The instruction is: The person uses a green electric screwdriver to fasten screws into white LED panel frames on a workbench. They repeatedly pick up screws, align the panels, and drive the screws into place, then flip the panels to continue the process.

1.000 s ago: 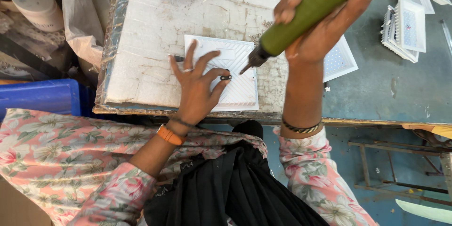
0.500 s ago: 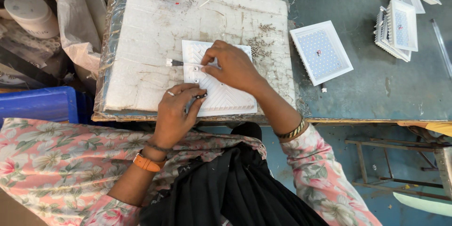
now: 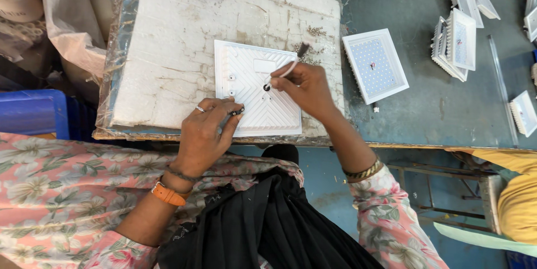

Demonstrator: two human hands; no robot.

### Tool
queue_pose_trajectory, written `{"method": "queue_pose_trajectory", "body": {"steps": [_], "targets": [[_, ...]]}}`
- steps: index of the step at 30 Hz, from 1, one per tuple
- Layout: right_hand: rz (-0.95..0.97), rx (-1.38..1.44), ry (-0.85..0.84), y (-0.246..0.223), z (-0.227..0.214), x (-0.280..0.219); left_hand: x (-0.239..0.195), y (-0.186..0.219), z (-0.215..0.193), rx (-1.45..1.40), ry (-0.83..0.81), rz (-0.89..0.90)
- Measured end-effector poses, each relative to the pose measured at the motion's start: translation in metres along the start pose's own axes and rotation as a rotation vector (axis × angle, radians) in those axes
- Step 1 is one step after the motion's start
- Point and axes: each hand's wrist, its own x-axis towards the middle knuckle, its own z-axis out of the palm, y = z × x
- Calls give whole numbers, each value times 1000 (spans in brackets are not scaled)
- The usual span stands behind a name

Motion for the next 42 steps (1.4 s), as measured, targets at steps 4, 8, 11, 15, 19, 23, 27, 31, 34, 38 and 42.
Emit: {"method": "queue_pose_trajectory", "body": {"steps": [4,8,11,15,19,23,27,31,34,38,42], "targets": [[-41,36,37,-5,12,-1,2,2,-2,31,-7,2],[-216,-209,39,-12,11,-6,3,4,-3,22,-3,13],[-321,-386,116,-11,16,-8,3,3,-2,31,3,17],[-443,-412,145,-9,24,-10,4,2,-2,24,6,19],[-462,-415,152,-6,25,-14,5,2,0,48,4,16],[-474,-451,152,-3,28,-8,3,1,2,72,7,24],[-476,-494,132,-4,30,-4,3,1,3,86,-3,12],[-482,-472,114,-9,30,-7,5,1,3,86,-4,10],[-484,-464,99,-9,31,-6,5,1,3,84,-12,1],[-456,-443,119,0,32,-6,2,-1,6,95,-14,3],[-452,-441,120,1,31,-5,4,0,6,84,-7,11]]}}
